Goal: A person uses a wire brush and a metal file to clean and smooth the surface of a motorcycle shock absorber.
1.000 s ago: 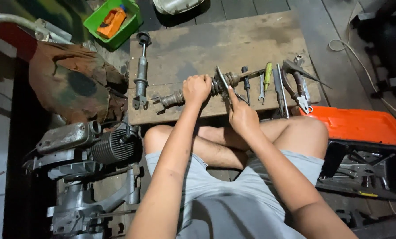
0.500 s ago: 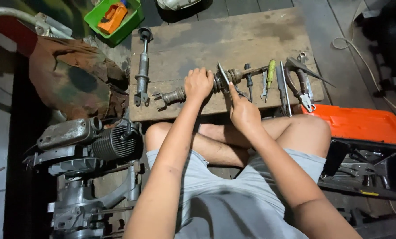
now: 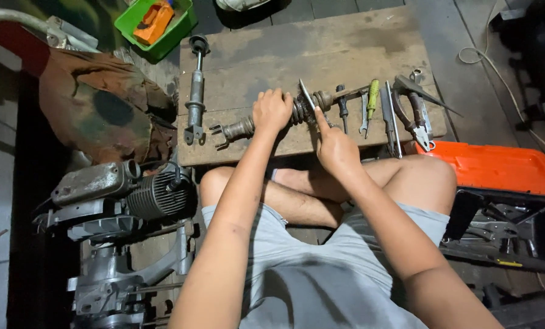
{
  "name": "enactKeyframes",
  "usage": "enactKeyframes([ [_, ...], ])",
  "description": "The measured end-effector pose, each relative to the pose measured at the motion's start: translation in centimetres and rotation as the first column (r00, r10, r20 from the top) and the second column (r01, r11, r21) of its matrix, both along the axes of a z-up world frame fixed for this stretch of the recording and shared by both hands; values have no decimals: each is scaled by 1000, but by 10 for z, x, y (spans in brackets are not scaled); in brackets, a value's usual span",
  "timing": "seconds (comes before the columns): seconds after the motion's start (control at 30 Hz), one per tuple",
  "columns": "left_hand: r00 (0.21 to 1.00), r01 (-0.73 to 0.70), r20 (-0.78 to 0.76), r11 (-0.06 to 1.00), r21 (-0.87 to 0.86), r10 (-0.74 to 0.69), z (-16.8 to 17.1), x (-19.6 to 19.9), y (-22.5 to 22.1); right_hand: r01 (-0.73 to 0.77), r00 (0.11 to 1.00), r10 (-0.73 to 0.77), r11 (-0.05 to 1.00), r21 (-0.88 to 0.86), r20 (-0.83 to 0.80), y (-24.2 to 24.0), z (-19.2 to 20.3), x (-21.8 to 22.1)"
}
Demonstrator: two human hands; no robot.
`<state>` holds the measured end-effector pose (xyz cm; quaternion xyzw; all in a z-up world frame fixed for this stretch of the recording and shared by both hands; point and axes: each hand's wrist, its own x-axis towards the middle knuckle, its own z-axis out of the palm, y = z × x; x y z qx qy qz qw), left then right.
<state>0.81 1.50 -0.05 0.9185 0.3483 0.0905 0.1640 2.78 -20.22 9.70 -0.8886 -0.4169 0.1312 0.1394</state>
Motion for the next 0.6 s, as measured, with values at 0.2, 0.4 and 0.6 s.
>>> enactKeyframes([
  [0.2, 1000, -1, -14, 998, -63, 1, -2, 5, 13, 17, 1000, -16, 998, 66, -19, 4, -7, 8],
  [0.4, 998, -46, -36, 988, -145, 41, 0, 14, 25, 14, 999, -11, 997, 71, -42, 9, -17, 16],
  [0.6, 995, -75, 50, 991, -107, 80, 11, 18, 26, 20, 994, -9, 995, 100, -109, 11, -25, 17],
])
